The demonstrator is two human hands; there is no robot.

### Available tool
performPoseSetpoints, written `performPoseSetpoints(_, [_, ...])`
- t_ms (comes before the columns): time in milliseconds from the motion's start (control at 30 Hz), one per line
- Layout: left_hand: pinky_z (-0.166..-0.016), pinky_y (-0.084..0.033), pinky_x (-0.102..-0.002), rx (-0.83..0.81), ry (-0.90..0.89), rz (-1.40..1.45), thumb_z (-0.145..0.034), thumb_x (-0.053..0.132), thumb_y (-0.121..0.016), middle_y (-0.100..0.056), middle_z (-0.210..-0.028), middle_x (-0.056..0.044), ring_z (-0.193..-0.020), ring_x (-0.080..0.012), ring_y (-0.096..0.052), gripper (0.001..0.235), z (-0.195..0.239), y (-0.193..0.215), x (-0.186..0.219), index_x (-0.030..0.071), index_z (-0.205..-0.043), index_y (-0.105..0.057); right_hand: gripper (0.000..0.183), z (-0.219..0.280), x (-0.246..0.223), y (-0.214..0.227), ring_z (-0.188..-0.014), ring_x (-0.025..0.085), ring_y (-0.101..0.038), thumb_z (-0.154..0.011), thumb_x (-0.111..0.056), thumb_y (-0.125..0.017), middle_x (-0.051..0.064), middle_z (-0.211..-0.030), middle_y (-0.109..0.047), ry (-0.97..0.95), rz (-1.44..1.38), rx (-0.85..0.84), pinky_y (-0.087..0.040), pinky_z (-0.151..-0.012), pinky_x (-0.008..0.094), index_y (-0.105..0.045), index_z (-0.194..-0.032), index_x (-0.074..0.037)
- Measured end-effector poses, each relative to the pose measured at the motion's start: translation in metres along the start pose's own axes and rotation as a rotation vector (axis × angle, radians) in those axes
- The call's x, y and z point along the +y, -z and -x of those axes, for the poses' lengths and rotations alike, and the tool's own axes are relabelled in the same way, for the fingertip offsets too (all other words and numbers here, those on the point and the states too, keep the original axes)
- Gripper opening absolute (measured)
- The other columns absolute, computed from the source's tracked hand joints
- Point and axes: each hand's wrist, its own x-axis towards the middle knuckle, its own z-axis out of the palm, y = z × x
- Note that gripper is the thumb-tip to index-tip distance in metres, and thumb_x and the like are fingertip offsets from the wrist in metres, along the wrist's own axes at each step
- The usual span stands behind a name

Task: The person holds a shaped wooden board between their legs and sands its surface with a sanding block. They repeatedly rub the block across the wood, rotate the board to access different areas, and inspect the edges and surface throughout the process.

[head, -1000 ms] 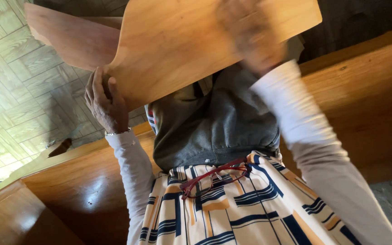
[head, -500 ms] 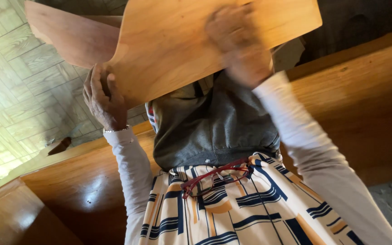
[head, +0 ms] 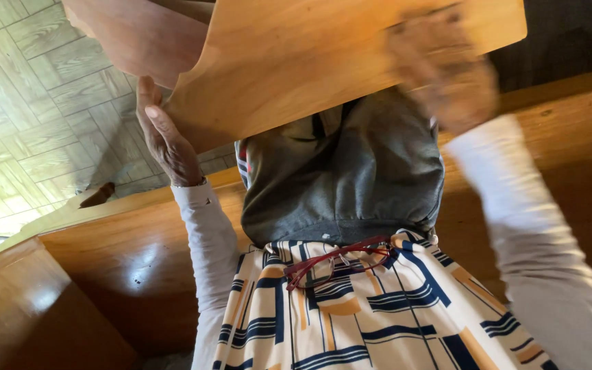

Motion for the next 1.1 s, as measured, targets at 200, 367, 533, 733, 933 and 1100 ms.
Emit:
performPoseSetpoints(200, [-0.127, -0.039, -0.048, -0.068, 0.023, 0.142, -0.114, 0.06, -0.036, -0.04, -0.163, -0.023, -0.152, -0.0412, -0.045, 0.069, 0.001, 0.007, -0.003, 0.008, -0.159, -0.034, 0.047, 0.064, -0.067, -0.044, -0.14, 0.064, -0.049, -0.127, -0.016, -0.054, 0.044, -0.153, -0.057, -0.53, -2.464, 0.187, -0.028, -0.116, 0.072, -0.06, -0.148, 0.025])
performPoseSetpoints(367, [-0.125, -0.044, -0.044, 0.035, 0.223, 0.374, -0.104, 0.07, -0.03, -0.037, -0.166, -0.018, -0.15, -0.0342, -0.051, 0.08, 0.013, 0.035, -0.004, 0.013, -0.16, -0.032, 0.044, 0.055, -0.042, -0.042, -0.14, 0.067, -0.045, -0.116, -0.007, -0.054, 0.046, -0.156, -0.051, -0.47, -2.492, 0.294, -0.028, -0.116, 0.077, -0.054, -0.149, 0.022])
performPoseSetpoints(533, [-0.127, -0.039, -0.042, 0.031, 0.214, 0.619, -0.105, 0.07, -0.035, -0.043, -0.163, -0.009, -0.151, -0.0282, -0.047, 0.075, 0.033, 0.045, -0.006, 0.017, -0.157, -0.041, 0.049, 0.007, 0.002, -0.008, -0.141, 0.042, -0.046, -0.104, -0.013, -0.065, 0.017, -0.152, -0.048, -0.37, -2.201, 0.417, -0.047, -0.115, 0.056, -0.049, -0.15, -0.006])
performPoseSetpoints(733, [-0.128, -0.036, -0.041, 0.065, 0.239, 0.835, -0.101, 0.072, -0.038, -0.05, -0.158, -0.004, -0.148, -0.0228, -0.047, 0.078, 0.035, 0.049, -0.002, 0.017, -0.155, -0.046, 0.067, -0.042, 0.014, 0.039, -0.161, 0.026, -0.002, -0.13, -0.03, -0.065, 0.004, -0.173, -0.001, -0.174, -2.338, 0.493, -0.005, -0.135, 0.048, -0.013, -0.171, -0.018])
performPoseSetpoints(933, [-0.13, -0.035, -0.043, 0.058, 0.239, 0.914, -0.101, 0.072, -0.038, -0.052, -0.157, -0.007, -0.148, -0.0239, -0.047, 0.079, 0.033, 0.05, 0.005, 0.016, -0.156, -0.045, 0.056, -0.107, 0.084, 0.078, -0.158, 0.026, -0.008, -0.123, -0.045, -0.062, 0.005, -0.172, -0.02, -0.221, -2.284, 0.771, -0.006, -0.131, 0.043, -0.041, -0.169, -0.021])
performPoseSetpoints(1100, [-0.128, -0.033, -0.043, 0.085, 0.252, 0.895, -0.102, 0.073, -0.033, -0.049, -0.159, -0.01, -0.15, -0.0269, -0.044, 0.078, 0.036, 0.052, 0.004, 0.019, -0.157, -0.045, 0.05, -0.151, 0.124, 0.12, -0.158, 0.024, -0.016, -0.118, -0.038, -0.05, 0.001, -0.171, -0.033, -0.209, -2.265, 0.956, -0.007, -0.132, 0.041, -0.047, -0.165, -0.025])
